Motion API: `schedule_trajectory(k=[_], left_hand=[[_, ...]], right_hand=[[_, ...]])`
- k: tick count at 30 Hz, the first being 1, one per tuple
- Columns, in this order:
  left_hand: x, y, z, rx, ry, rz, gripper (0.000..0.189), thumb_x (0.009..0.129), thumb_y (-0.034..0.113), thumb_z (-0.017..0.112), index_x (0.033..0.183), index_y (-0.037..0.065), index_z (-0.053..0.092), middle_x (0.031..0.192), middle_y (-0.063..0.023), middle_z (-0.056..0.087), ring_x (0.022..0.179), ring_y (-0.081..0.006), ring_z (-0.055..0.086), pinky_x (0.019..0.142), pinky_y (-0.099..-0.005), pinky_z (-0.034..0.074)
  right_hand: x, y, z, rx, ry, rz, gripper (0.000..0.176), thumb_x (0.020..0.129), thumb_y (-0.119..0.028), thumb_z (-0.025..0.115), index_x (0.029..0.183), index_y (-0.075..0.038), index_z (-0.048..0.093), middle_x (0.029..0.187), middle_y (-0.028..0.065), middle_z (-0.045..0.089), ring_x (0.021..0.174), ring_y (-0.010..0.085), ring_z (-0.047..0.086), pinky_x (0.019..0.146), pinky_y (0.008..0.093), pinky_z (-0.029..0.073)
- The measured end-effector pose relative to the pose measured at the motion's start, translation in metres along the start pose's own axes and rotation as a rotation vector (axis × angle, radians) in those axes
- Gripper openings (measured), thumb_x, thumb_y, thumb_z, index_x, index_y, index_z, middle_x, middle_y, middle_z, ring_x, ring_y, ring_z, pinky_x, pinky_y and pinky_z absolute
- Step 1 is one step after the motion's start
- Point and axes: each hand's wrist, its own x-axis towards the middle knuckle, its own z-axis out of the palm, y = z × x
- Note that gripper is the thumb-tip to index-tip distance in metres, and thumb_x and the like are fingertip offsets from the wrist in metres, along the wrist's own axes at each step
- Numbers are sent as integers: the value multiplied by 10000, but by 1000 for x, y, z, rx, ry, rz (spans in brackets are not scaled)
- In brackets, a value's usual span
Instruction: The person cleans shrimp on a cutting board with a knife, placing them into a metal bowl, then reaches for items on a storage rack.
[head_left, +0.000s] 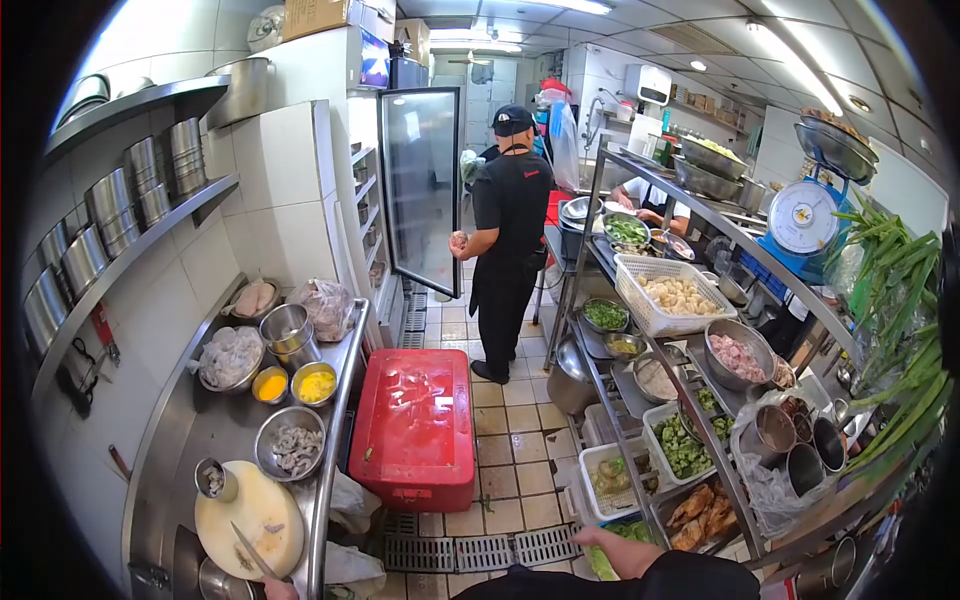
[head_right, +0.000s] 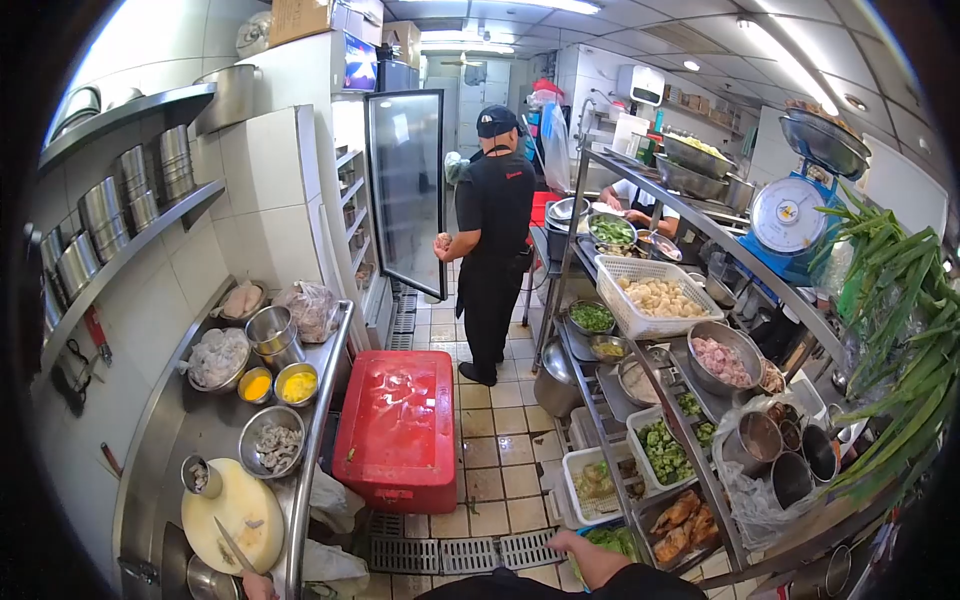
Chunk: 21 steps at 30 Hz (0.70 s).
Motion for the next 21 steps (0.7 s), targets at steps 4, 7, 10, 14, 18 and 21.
schedule_trajectory(k=[4,7,10,14,18,21], left_hand=[[21,-28,24,-361,38,-143,356,855,238,463,1106,14,581,707,-96,524,548,-195,416,485,-345,340],[20,-28,23,-299,28,-140,356,857,248,459,1089,7,582,713,-108,522,554,-188,421,482,-343,336],[16,-23,17,-191,-2,-150,376,862,266,447,1078,-12,578,741,-125,541,568,-196,440,489,-353,345],[3,-15,16,-195,93,-141,400,871,270,423,1076,-40,571,823,-159,587,629,-235,492,546,-388,385],[44,-64,46,-268,-3,-213,403,876,259,420,1097,-49,560,922,-192,613,724,-287,542,641,-418,423],[29,-44,29,-169,30,-151,404,881,256,418,1103,-53,555,1021,-228,611,833,-338,570,732,-430,437]], right_hand=[[-16,-64,-39,90,118,33,603,782,-574,508,1014,-38,661,1046,188,637,930,342,614,816,401,482],[-23,-93,-40,-33,120,-4,646,782,-591,519,1014,-3,654,1016,204,646,896,327,637,816,378,493],[-12,-87,-12,-97,107,-77,654,793,-610,482,1033,-28,657,1080,211,623,1005,343,599,871,393,465],[-22,-74,9,-209,-96,-121,565,773,-509,541,1076,-44,645,1142,200,599,1058,353,565,915,395,437],[-21,-43,30,-166,-114,16,543,767,-470,543,1131,-75,620,1153,194,595,1067,329,564,910,389,441],[-16,-28,31,-232,-155,-92,557,762,-470,533,1136,-65,613,1166,189,590,1075,321,562,902,379,446]])
